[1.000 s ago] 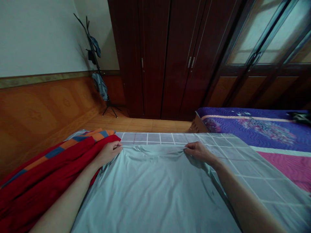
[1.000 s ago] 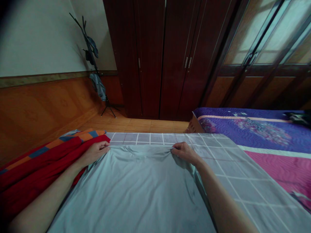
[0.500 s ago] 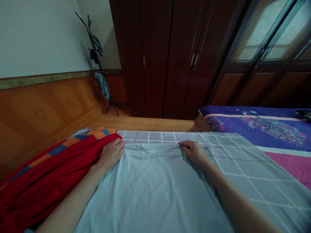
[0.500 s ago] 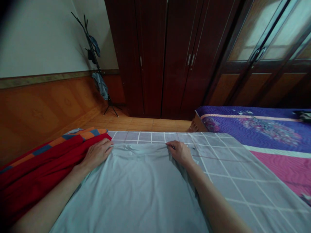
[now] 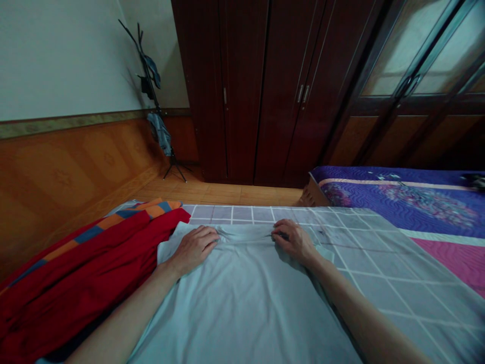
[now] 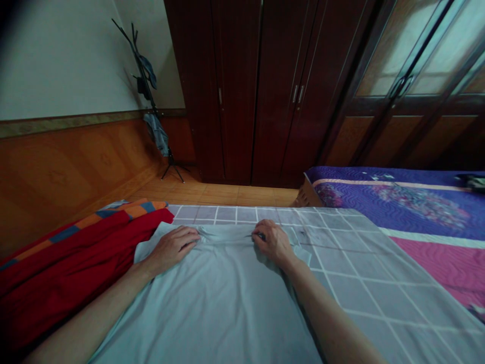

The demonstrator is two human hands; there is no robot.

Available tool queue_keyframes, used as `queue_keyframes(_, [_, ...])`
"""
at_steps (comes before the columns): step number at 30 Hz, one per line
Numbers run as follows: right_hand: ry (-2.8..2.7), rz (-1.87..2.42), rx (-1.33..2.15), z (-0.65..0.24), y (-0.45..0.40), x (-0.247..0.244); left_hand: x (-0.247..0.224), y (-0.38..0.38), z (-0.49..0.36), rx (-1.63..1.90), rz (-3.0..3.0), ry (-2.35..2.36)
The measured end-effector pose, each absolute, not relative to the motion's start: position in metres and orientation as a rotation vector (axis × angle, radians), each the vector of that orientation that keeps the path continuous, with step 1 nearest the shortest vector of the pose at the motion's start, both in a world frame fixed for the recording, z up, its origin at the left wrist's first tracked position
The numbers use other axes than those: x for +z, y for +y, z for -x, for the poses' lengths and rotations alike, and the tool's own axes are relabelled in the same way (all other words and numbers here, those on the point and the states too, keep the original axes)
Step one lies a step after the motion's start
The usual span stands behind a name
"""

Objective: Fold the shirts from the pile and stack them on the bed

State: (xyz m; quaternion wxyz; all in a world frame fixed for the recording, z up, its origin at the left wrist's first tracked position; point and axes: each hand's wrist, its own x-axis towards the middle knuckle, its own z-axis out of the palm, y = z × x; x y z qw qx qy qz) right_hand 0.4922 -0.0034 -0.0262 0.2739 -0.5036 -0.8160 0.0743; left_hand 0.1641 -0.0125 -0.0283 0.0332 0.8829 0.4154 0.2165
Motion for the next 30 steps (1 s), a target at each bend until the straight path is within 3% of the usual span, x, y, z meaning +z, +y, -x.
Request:
queue_keyframes(7, [-2.3, 1.19, 0.269, -0.498, -0.001, -0.021, -0.021, -0.015, -0.166, 0.475, -2.738, 1.3])
queue_keyframes(15, [-2.329, 1.347, 0.271, -0.5, -0.004, -0.019, -0.03, -0.012, -0.161, 0.465, -2.769, 1.344])
queue_keyframes(24, [-2.099, 2.197, 0.465, -0.553, -0.018, 0.057, -0.046, -0.005, -0.157, 0.446, -2.754, 1.385])
queue_keyframes(30, [-2.17, 2.342, 0.587, -0.548, -0.023, 0.047, -0.047, -0.004, -0.156, 0.441, -2.744, 1.393])
